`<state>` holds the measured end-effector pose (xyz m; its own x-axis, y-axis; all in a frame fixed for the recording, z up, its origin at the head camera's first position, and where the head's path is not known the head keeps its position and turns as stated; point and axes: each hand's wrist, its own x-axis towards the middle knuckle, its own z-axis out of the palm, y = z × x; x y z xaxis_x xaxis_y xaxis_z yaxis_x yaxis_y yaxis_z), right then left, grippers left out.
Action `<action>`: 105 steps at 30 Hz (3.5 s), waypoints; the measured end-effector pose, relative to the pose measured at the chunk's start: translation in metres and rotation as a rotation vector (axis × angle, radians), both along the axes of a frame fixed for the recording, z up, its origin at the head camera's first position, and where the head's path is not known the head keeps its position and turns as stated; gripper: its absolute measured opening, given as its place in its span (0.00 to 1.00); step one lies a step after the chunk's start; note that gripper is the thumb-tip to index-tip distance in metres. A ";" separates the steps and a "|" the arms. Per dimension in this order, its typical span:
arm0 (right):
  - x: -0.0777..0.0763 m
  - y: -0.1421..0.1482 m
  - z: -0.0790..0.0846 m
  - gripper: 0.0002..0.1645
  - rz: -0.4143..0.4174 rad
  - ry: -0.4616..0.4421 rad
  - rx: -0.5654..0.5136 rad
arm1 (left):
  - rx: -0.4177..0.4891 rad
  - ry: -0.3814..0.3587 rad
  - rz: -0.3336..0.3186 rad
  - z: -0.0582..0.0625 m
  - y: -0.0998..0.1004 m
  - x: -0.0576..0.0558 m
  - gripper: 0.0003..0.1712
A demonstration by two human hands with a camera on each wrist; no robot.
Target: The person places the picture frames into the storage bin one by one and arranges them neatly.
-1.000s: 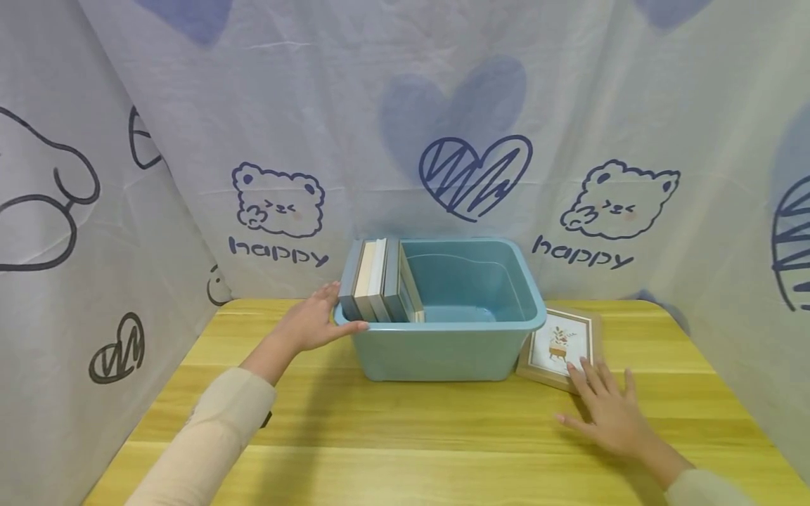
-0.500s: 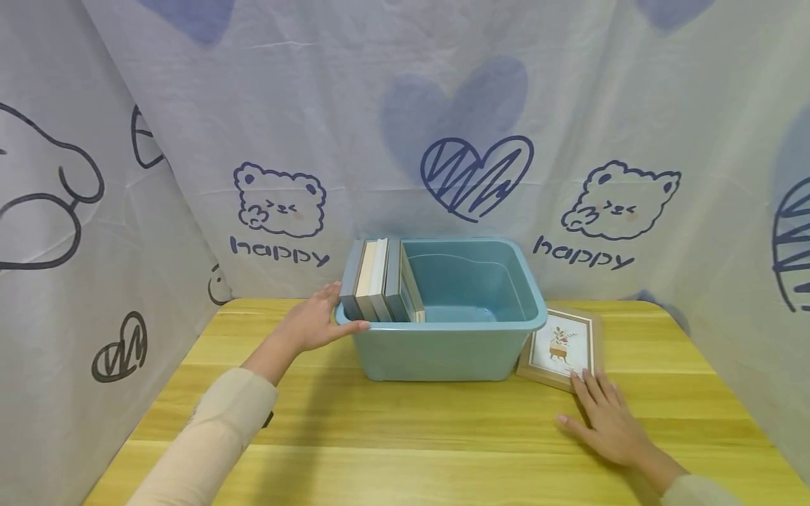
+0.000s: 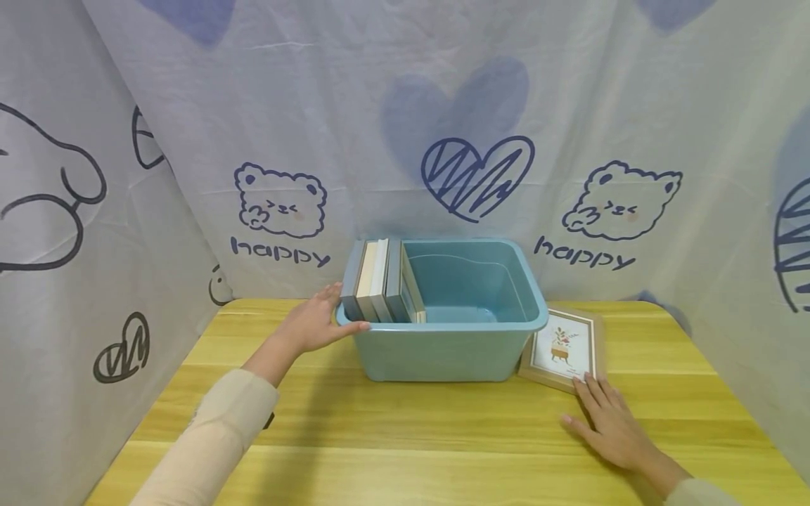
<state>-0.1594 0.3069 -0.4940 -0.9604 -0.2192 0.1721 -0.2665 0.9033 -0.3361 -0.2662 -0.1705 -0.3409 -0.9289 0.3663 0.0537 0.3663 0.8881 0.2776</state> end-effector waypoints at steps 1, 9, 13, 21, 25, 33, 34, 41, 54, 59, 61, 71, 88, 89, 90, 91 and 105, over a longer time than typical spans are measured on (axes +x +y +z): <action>0.000 0.001 0.000 0.42 0.000 0.002 -0.007 | -0.001 0.001 0.001 0.000 0.000 0.000 0.56; 0.004 0.010 -0.004 0.38 0.030 0.080 0.004 | -0.001 -0.001 0.002 -0.001 -0.001 0.000 0.56; 0.007 0.016 -0.007 0.38 0.043 0.126 0.041 | 0.003 -0.001 0.000 -0.001 -0.001 0.000 0.56; 0.013 0.026 -0.007 0.36 0.031 0.128 0.022 | -0.005 -0.002 -0.001 0.000 -0.001 0.000 0.56; 0.015 0.029 -0.006 0.35 0.028 0.087 -0.010 | -0.001 -0.007 -0.005 0.001 -0.001 0.001 0.56; 0.017 0.037 -0.003 0.33 0.043 0.078 -0.050 | 0.006 -0.001 -0.004 0.000 -0.001 0.001 0.56; 0.017 0.039 -0.003 0.33 0.041 0.086 -0.046 | 0.006 0.000 -0.004 0.000 -0.001 0.001 0.56; 0.020 0.048 -0.003 0.33 0.017 0.065 -0.025 | 0.009 0.003 -0.007 0.000 -0.001 0.001 0.56; 0.023 0.063 0.003 0.35 -0.065 -0.029 -0.046 | 0.014 0.002 -0.008 -0.001 -0.002 0.000 0.57; 0.025 0.072 0.004 0.37 -0.114 -0.069 -0.048 | 0.014 0.005 -0.009 -0.001 -0.002 0.000 0.57; 0.025 0.075 0.006 0.39 -0.136 -0.093 -0.040 | 0.014 0.005 -0.009 -0.001 -0.002 0.000 0.56; 0.023 0.086 0.015 0.47 -0.250 -0.193 0.007 | 0.016 0.002 -0.009 0.000 -0.001 0.001 0.57; 0.025 0.120 -0.004 0.39 -0.180 -0.086 -0.077 | 0.026 0.006 -0.011 -0.002 -0.002 0.001 0.57; 0.025 0.122 -0.005 0.39 -0.178 -0.085 -0.082 | 0.026 0.006 -0.010 -0.002 -0.002 0.000 0.57; 0.025 0.124 -0.006 0.38 -0.175 -0.082 -0.087 | 0.027 0.006 -0.010 -0.003 -0.002 0.000 0.57; 0.026 0.126 -0.007 0.37 -0.174 -0.078 -0.093 | 0.026 0.006 -0.010 -0.003 -0.002 0.000 0.57; 0.022 0.135 0.000 0.30 -0.111 -0.085 -0.145 | 0.030 0.001 -0.001 -0.003 -0.002 0.001 0.57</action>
<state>-0.1371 0.4422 -0.4937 -0.9897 -0.0899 0.1112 -0.1328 0.8660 -0.4821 -0.2651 -0.1723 -0.3436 -0.9286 0.3652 0.0652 0.3671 0.8792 0.3036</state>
